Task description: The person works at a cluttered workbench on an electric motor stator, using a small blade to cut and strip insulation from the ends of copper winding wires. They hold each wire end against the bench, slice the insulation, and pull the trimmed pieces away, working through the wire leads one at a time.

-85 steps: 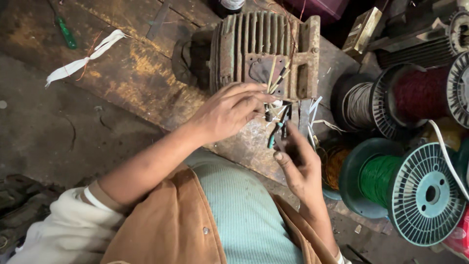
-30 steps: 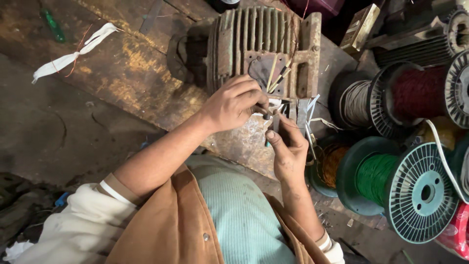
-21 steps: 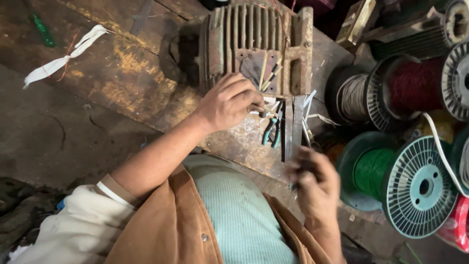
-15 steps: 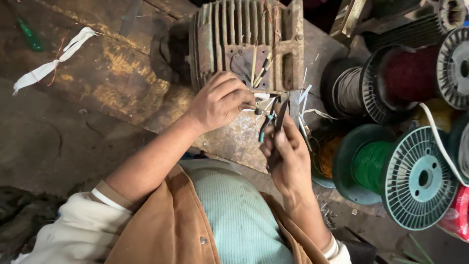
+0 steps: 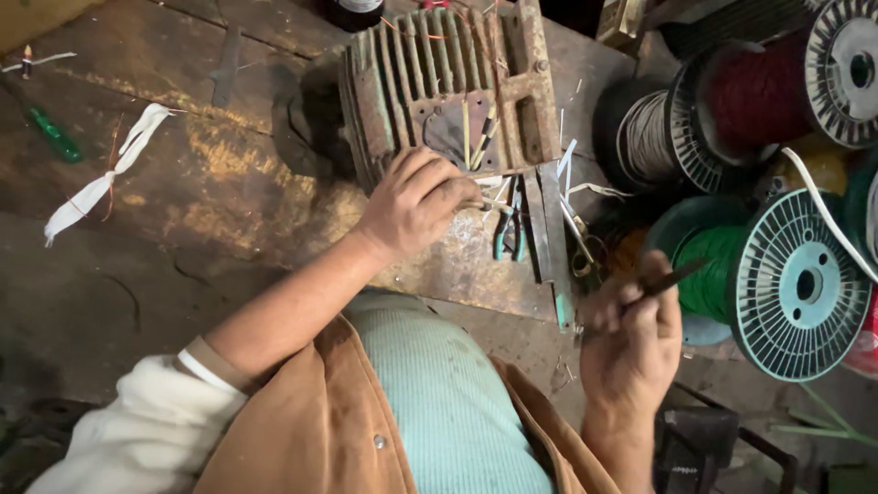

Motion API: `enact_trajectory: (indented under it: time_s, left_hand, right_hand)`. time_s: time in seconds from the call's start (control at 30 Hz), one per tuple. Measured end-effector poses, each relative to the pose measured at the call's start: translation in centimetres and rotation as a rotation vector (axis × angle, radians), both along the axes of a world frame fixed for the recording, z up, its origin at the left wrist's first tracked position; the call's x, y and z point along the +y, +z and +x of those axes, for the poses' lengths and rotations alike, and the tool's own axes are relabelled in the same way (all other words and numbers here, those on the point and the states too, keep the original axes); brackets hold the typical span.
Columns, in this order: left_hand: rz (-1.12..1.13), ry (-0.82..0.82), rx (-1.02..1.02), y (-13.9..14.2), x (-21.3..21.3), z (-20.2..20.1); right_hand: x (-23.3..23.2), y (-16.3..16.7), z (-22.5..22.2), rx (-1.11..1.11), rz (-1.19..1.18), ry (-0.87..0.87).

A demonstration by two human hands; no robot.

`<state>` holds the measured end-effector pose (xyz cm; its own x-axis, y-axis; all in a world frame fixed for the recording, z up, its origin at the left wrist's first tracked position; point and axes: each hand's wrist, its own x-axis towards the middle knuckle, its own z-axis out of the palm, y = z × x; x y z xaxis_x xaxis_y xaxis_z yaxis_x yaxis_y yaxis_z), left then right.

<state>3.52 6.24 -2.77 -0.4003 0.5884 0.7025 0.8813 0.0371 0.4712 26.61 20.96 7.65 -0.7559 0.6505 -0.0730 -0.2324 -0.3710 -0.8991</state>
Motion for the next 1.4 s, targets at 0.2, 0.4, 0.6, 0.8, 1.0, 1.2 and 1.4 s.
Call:
enact_trajectory:
  time_s: [0.2,0.4,0.6,0.8,1.0,1.2,1.4]
  left_hand:
    - [0.069,-0.068,-0.021,0.3,-0.3,0.0]
    - [0.050,-0.039,0.031,0.8,-0.4,-0.1]
    - [0.030,-0.058,0.049,0.8,-0.5,-0.5]
    - [0.042,-0.073,-0.039,0.9,-0.4,-0.6]
    - [0.038,-0.076,-0.074,1.2,-0.6,-0.4]
    - [0.050,-0.084,-0.065,1.4,-0.5,-0.6]
    - [0.020,-0.168,-0.162,1.4,-0.6,-1.7]
  right_hand:
    - [-3.4,-2.9,-3.9,-0.214,-0.272,0.102]
    - [-5.2,-4.3,-7.9,-0.135,-0.476,0.049]
    - [-5.7,-4.5,-5.2,-0.247,-0.372,-0.090]
    - [-3.9,-2.4,-0.4,-0.079,-0.088,-0.070]
    - [-3.1,-6.3,-4.6,-0.185,-0.126,0.091]
    - [-3.8,-8.6,-5.3,-0.177,-0.041,0.041]
    - [0.8,-3.4,0.7,-0.219,0.489,-0.095]
